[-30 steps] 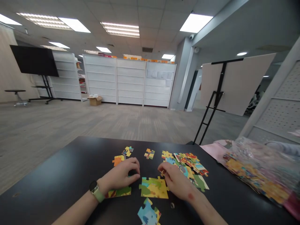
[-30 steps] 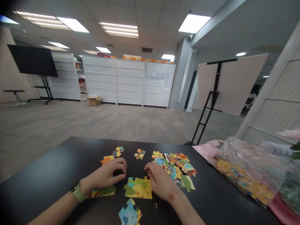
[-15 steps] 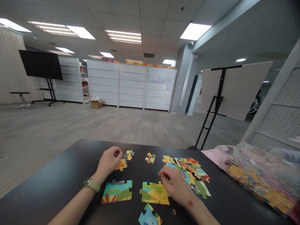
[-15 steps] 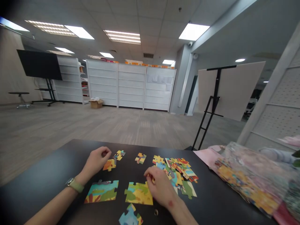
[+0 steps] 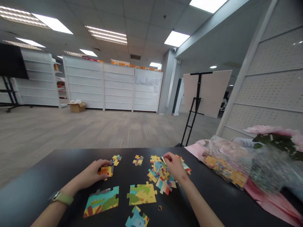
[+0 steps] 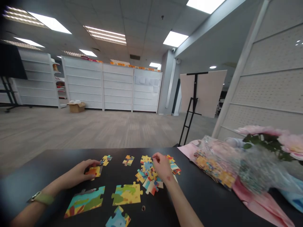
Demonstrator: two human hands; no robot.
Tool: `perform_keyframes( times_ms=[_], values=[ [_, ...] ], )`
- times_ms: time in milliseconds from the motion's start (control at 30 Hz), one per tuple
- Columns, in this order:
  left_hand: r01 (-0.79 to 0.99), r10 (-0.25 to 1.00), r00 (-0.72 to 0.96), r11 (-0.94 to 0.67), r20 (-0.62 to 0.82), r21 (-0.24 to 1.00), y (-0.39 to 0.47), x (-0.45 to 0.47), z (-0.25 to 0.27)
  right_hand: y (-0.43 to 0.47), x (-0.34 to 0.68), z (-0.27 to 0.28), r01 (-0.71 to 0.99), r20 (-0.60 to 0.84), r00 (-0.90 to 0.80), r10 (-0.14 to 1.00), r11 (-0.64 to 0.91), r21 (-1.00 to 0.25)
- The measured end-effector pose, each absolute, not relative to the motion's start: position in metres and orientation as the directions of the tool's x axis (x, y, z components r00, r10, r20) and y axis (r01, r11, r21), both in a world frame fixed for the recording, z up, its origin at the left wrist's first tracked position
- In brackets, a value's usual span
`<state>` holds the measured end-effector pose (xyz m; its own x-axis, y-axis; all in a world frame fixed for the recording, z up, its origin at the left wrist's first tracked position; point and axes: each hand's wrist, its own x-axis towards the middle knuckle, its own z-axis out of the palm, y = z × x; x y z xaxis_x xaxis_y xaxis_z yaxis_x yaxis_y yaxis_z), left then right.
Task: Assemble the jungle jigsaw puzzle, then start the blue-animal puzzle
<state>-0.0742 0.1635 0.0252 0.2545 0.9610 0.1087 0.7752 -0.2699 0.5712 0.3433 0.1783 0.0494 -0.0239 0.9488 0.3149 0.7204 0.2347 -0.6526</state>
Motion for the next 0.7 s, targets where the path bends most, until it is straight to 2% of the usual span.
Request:
perform_keyframes(
  times_ms=[133,233,467,567,700],
  values=[
    [0.778,0.951,0.246,-0.309,0.187,0.547,0.167,-0.075,0.023,0.168,0.343,0.05,0.783,0.2,-0.172,0.965,0.257,-0.566],
    [0.806,0.946,0.211,-0.311,0.247,0.504,0.168,-0.068,0.024,0.164,0.345,0.051,0.803,0.132,-0.206,0.97,0.245,-0.543],
    [0.775,0.905,0.244,-0.399,0.349,0.49,0.164,-0.05,0.025,0.163,0.339,0.056,0.741,0.148,-0.289,0.946,0.319,-0.59],
    [0.768,0.898,0.263,-0.417,0.354,0.487,0.165,-0.049,0.021,0.171,0.354,0.065,0.745,0.247,-0.179,0.952,0.295,-0.599],
    [0.758,0.891,0.272,-0.431,0.363,0.489,0.166,-0.048,0.017,0.187,0.384,0.067,0.81,0.328,0.062,0.943,0.144,-0.568]
  ],
)
